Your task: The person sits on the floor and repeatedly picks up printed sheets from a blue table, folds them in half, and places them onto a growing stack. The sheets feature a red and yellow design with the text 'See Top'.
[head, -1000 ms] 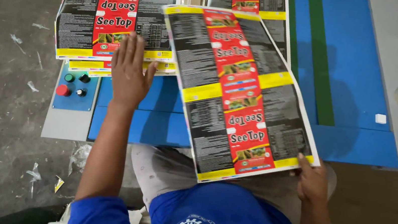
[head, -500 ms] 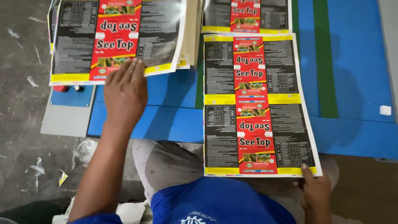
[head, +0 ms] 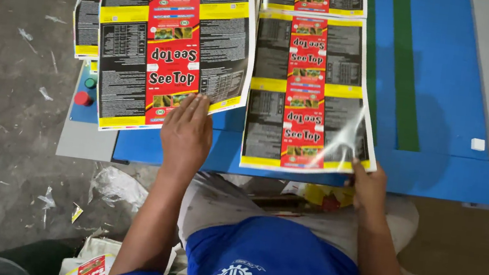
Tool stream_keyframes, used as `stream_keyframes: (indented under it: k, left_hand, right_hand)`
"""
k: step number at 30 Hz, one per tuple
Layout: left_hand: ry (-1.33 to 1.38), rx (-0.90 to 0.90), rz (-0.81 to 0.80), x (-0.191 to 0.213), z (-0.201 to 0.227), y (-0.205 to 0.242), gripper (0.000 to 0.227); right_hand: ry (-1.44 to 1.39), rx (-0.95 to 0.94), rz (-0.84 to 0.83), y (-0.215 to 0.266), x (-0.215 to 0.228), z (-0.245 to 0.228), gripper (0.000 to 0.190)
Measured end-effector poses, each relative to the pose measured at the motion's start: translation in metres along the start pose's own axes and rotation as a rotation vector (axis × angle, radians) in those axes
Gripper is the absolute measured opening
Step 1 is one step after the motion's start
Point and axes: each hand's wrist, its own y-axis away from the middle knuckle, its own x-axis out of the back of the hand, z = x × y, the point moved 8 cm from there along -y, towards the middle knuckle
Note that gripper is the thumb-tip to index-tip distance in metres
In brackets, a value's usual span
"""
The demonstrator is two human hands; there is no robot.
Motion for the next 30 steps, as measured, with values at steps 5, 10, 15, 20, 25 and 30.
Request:
stream_keyframes:
  k: [5,10,15,20,25,30]
  left_hand:
    - [0.043,-0.007,0.010,0.013,0.007,0.005,0.033]
    - [0.116,-0.098,-0.005,0.001,0.024,0.023,0.036]
    - [0.229,-0.241,-0.160,-0.039,0.087,0.037,0.041]
    - [0.156,-0.335,-0.268,-0.069,0.127,0.055,0.046]
    - [0.266,-0.351,-0.318,-0.062,0.127,0.050,0.048]
    - [0.414,-0.282,-0.133,-0.024,0.077,-0.001,0.050]
  right_hand:
    - [-0.106,-0.136,-0.065,-0.021,-0.009,0.004,0.027]
    - [-0.088,-0.232,-0.091,0.006,-0.008,0.023,0.036]
    - [0.053,-0.200,-0.412,0.065,-0.088,-0.054,0.046]
    - [-0.023,-0.068,-0.604,0.070,-0.130,-0.070,0.036]
    - [-0.008,-0.132,-0.470,0.051,-0.107,-0.039,0.023]
    - [-0.323,-0.164,-0.315,0.038,-0.047,0.023,0.014]
